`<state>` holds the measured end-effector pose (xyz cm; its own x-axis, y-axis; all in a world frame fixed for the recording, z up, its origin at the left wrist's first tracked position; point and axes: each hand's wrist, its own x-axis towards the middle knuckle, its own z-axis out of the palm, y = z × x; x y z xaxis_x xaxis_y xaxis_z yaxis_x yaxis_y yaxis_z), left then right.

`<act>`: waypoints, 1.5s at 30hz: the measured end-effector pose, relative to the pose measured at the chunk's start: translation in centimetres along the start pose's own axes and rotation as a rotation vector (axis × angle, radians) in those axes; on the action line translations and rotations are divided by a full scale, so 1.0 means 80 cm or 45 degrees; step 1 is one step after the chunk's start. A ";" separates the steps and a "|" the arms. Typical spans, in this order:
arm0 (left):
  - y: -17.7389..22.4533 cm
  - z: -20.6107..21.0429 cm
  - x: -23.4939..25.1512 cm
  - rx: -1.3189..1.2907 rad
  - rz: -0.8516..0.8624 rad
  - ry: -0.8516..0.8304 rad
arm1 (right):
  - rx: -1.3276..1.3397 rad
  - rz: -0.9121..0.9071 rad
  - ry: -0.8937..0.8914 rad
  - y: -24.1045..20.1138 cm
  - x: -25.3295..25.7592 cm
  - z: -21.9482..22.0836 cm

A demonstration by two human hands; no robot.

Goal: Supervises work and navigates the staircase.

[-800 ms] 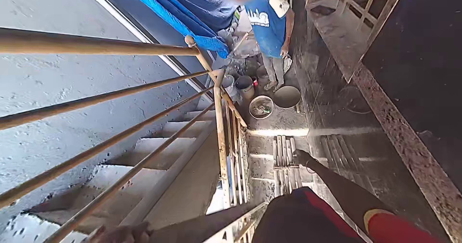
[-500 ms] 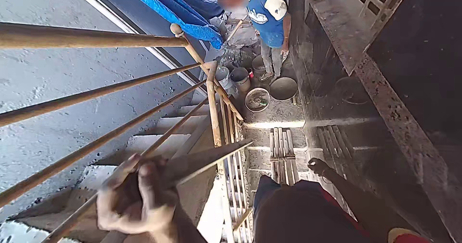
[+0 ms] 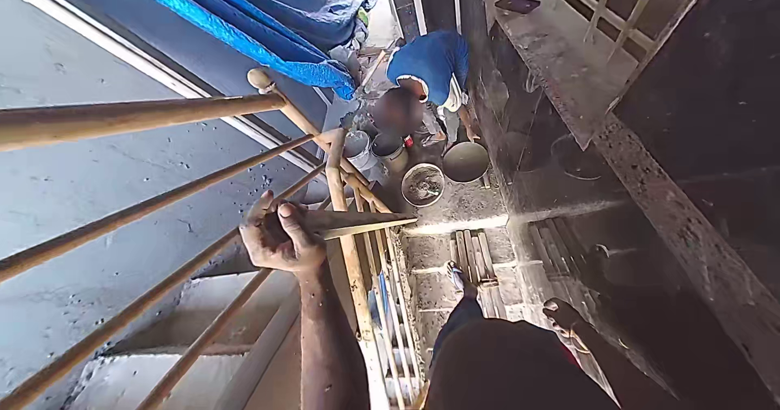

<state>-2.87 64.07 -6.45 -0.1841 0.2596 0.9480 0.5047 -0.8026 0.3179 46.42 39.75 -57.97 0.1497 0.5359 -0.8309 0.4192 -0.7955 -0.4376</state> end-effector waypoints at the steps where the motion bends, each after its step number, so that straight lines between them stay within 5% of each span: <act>1: -0.017 0.011 -0.001 0.003 -0.011 0.001 | 0.027 0.004 0.007 -0.006 0.006 0.001; 9: -0.127 0.058 0.056 0.159 -0.175 -0.074 | -0.166 -0.005 -0.048 -0.107 0.048 -0.026; 21: -0.241 0.084 0.121 0.211 -0.269 -0.003 | -0.024 -0.154 0.158 -0.403 0.103 -0.121; 26: -0.267 0.094 0.139 0.222 -0.298 -0.045 | 0.150 -0.156 0.218 -0.431 0.114 -0.135; 34: -0.314 0.101 0.155 0.246 -0.322 -0.029 | 0.152 0.083 0.202 -0.379 0.114 -0.155; 38: -0.339 0.104 0.161 0.228 -0.320 -0.029 | 0.082 0.104 0.211 -0.362 0.181 -0.165; 45: -0.386 0.128 0.171 0.115 -0.414 -0.012 | -0.171 -0.077 0.108 -0.488 0.267 -0.195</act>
<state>-12.31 97.93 -3.09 -0.3404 0.4996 0.7966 0.4938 -0.6260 0.6036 47.21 86.65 -53.28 0.1934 0.6079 -0.7701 0.5450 -0.7192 -0.4309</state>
